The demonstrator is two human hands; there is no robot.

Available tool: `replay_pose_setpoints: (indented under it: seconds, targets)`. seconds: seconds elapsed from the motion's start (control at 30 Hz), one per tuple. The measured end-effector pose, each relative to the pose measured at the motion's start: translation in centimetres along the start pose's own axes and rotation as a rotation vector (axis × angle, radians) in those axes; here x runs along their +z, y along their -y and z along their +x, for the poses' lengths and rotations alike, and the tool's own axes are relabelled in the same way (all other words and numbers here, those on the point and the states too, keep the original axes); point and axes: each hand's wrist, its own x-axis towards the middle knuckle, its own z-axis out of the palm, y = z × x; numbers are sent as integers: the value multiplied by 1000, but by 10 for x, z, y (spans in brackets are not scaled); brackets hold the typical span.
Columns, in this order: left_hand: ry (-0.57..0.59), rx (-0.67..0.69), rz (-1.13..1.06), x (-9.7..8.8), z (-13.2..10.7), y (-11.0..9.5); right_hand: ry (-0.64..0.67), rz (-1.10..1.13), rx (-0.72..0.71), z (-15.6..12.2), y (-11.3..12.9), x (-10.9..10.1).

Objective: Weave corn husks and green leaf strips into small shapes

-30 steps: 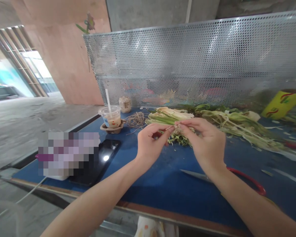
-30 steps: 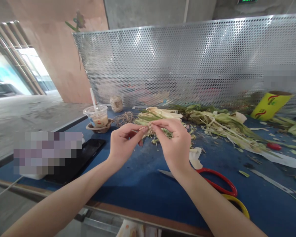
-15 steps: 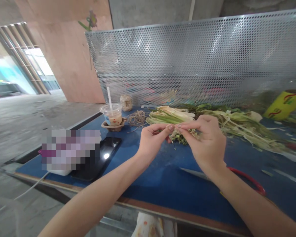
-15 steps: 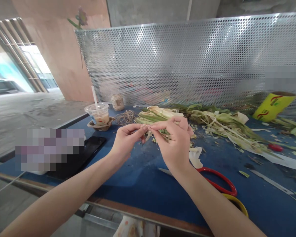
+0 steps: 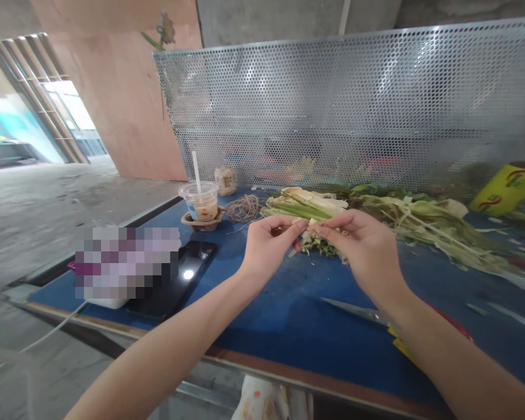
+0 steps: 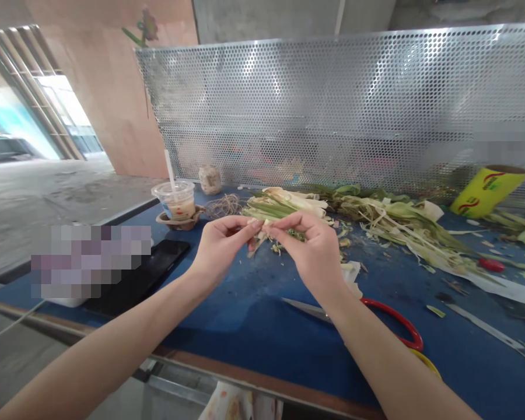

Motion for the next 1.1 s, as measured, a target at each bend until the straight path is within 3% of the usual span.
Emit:
replay_pose_setpoints:
  seconds: [0.1, 0.23, 0.43, 0.67, 0.9, 1.1]
  targets:
    - [-62, 71, 90, 1, -2, -3, 39, 302, 156, 1, -5, 4]
    - [-86, 91, 123, 3, -5, -4, 27, 409, 183, -2, -5, 7]
    - [-84, 132, 138, 8, -8, -4, -75, 211, 71, -6, 9, 3]
    - [-13, 43, 64, 8, -10, -7, -80, -66, -14, -7, 16, -1]
    - [55, -29, -16, 9, -9, -6, -49, -439, -380, -3, 13, -8]
    - [103, -127, -86, 3, -6, -6, 279, -535, -617, 9, 11, -22]
